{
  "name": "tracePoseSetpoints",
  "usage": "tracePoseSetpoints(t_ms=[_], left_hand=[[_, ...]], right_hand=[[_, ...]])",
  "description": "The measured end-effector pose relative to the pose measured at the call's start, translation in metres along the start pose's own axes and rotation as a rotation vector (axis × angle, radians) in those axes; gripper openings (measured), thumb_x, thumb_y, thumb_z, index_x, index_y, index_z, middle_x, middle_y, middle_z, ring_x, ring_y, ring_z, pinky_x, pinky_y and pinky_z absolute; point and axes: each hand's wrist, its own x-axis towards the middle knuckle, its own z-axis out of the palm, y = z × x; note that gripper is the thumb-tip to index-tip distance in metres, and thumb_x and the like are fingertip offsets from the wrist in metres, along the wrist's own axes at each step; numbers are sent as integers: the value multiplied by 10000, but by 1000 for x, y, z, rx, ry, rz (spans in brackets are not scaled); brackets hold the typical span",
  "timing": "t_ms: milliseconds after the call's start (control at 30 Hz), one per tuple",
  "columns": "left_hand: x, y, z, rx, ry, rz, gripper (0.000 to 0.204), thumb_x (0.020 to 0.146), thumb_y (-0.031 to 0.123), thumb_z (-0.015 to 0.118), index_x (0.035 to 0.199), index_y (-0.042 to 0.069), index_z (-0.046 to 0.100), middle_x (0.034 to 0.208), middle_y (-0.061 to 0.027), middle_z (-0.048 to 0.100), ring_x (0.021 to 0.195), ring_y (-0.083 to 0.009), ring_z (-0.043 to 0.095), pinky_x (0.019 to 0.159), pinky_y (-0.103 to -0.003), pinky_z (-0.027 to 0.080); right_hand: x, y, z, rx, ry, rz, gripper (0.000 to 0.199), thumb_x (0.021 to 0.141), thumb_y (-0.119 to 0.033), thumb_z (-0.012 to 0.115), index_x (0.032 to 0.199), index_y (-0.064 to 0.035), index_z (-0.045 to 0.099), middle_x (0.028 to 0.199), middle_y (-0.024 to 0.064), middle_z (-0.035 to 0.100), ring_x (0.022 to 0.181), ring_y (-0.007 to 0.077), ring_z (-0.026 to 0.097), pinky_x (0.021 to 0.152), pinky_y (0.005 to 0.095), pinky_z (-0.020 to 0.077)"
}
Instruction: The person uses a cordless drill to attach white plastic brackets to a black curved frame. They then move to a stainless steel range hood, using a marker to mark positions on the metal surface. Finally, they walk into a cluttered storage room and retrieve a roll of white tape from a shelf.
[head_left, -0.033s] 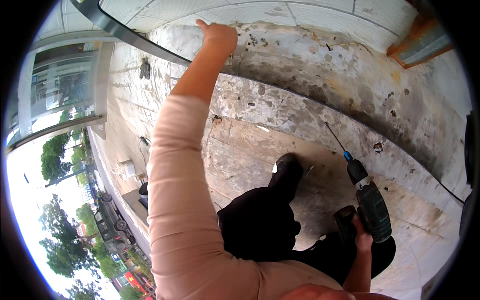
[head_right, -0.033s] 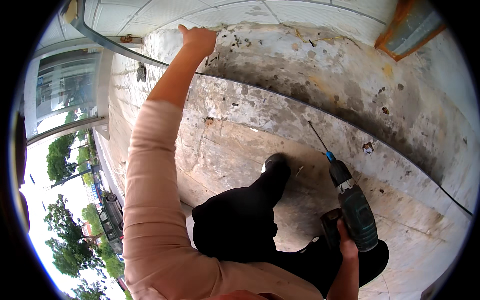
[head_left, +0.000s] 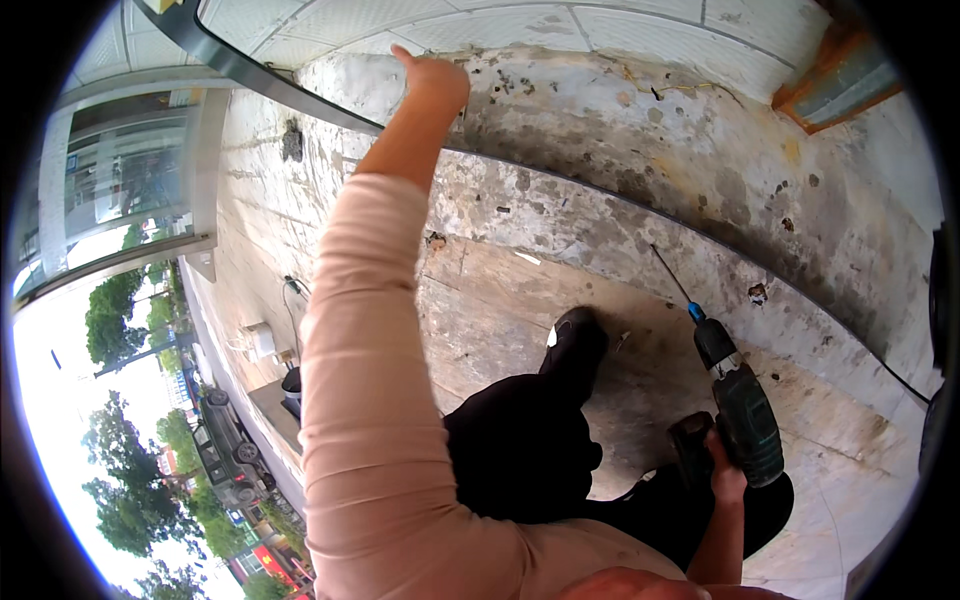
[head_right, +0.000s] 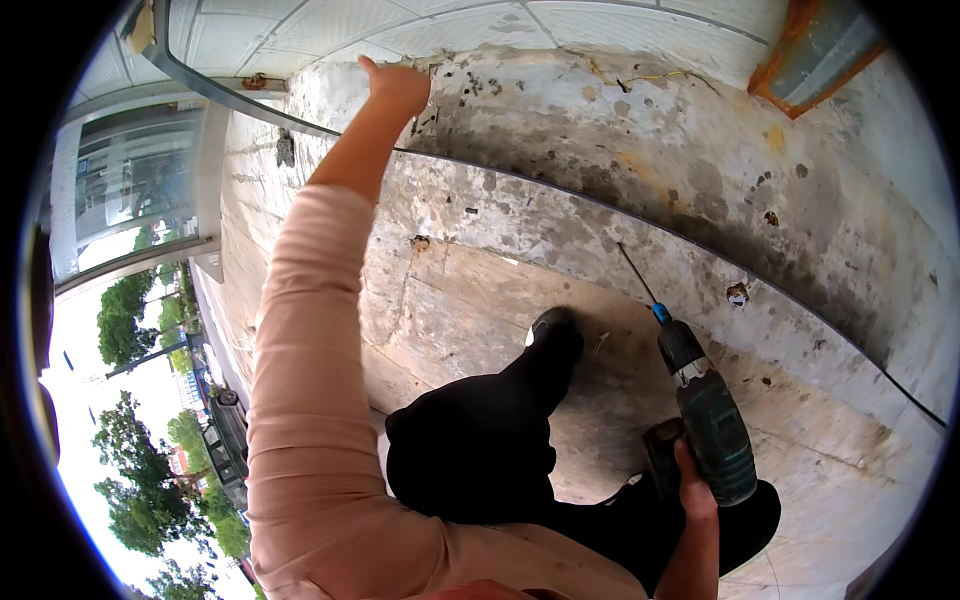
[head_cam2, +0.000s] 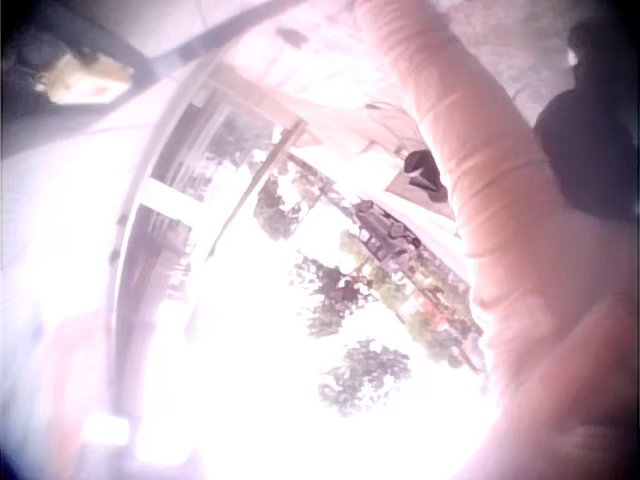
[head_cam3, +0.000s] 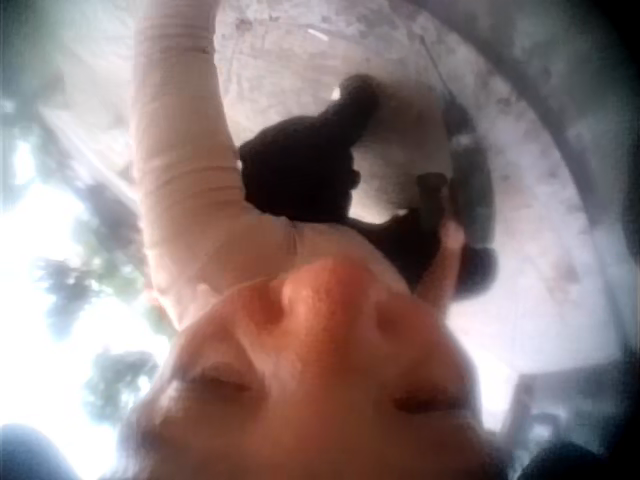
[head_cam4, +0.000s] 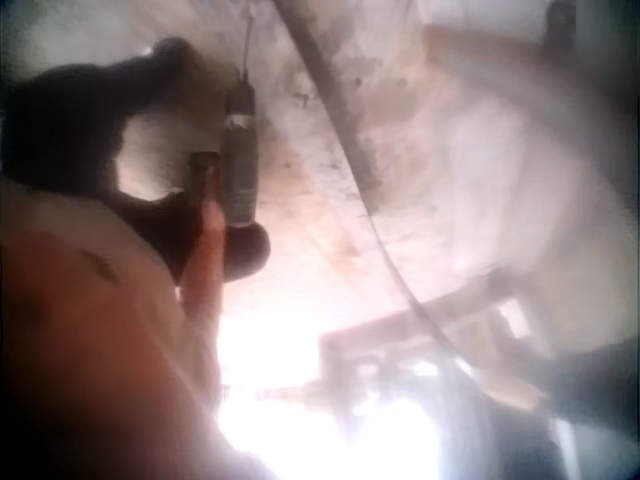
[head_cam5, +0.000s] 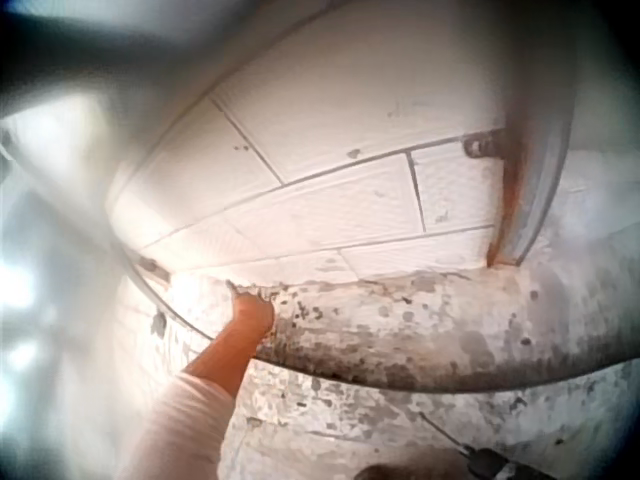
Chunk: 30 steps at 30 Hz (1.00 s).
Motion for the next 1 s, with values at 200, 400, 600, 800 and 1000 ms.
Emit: tracePoseSetpoints(t_ms=[200, 400, 600, 800, 1000], left_hand=[[34, 29, 52, 33, -330, -77, 436, 938, 366, 477, 1320, 173, 561, 1414, -29, 481, 1330, -282, 423, 1033, -744, -7], [58, 12, 99, -92, -382, -272, 409, 946, 300, 488, 1334, 186, 549, 1427, -15, 466, 1349, -278, 400, 1035, -739, 4], [60, 23, 88, -130, -315, -210, 325, 941, 196, 482, 1223, 164, 640, 1365, -58, 533, 1286, -283, 481, 1060, -701, -3], [71, 9, 115, -470, -7, -478, 327, 873, 201, 555, 1178, 145, 661, 1264, -85, 612, 1177, -308, 572, 1058, -628, 245], [78, -7, 89, -500, -130, -375, 380, 863, 162, 560, 1237, 137, 623, 1348, -127, 541, 1231, -344, 526, 978, -565, 402]], right_hand=[[-15, -31, -3, -27, -80, -18, 376, 859, -80, 667, 1229, -63, 603, 1202, 75, 614, 1091, 210, 558, 947, 343, 428], [-22, -20, -9, 59, 16, 9, 310, 848, -46, 675, 1156, -50, 638, 1111, 46, 634, 1016, 169, 577, 920, 320, 447], [-23, -20, -10, 54, 31, 56, 290, 850, -36, 666, 1139, -49, 647, 1104, 47, 641, 1007, 167, 580, 908, 320, 451], [-22, -16, -14, -157, -72, -111, 378, 842, -134, 699, 1208, -85, 620, 1184, 91, 627, 1089, 264, 573, 944, 363, 434], [-30, -10, -10, -173, -46, -20, 382, 839, -172, 706, 1200, -87, 617, 1174, 93, 624, 1090, 274, 562, 946, 374, 429]])
